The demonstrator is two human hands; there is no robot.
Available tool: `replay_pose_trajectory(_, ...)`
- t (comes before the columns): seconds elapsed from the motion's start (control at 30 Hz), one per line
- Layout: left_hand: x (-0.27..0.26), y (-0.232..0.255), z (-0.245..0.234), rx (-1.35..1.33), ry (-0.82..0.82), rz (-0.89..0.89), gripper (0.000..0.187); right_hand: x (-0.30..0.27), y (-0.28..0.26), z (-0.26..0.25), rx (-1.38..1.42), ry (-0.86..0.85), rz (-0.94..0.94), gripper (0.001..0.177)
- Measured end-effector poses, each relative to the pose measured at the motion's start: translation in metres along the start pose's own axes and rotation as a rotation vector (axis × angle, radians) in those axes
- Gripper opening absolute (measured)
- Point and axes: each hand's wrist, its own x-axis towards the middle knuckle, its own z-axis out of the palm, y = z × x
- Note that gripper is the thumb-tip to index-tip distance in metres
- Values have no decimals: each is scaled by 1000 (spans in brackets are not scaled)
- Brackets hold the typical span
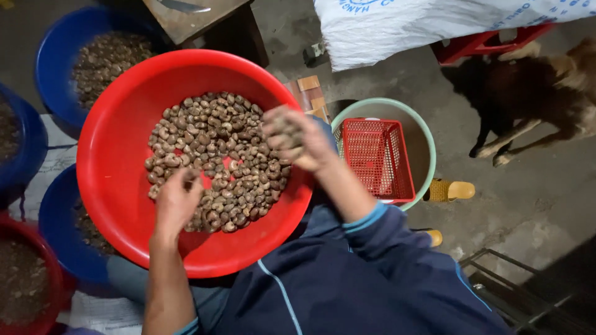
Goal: Manually sorting through a large bowl of nuts to remove specific items or debris.
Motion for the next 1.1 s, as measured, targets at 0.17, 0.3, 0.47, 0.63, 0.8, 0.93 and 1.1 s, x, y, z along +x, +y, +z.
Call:
replay_pose_trajectory(0.17,12,-66,49,335,-325,-107,36,-40,-45,-93,31,384,-120,38)
replay_pose_trajectory(0.3,16,-80,70,466,-402,-109,24,-43,-17,-192,228,604,-127,23)
replay_pose_trajectory(0.47,12,-89,68,493,-447,-91,32,-48,58,-349,375,833,-82,26)
replay_pose_trajectory(0.63,11,-58,50,438,-462,-170,37,-66,74,-400,529,899,-123,25)
replay_pose_trajectory(0.8,8,-74,47,370,-369,-192,36,-49,38,-328,-60,879,-281,55)
replay_pose_trajectory(0.93,4,-73,36,344,-445,-241,41,-26,3,-198,-388,790,-689,29)
replay_pose_trajectory(1.1,0,-74,39,293,-522,-223,37,-25,10,12,-860,139,-850,23)
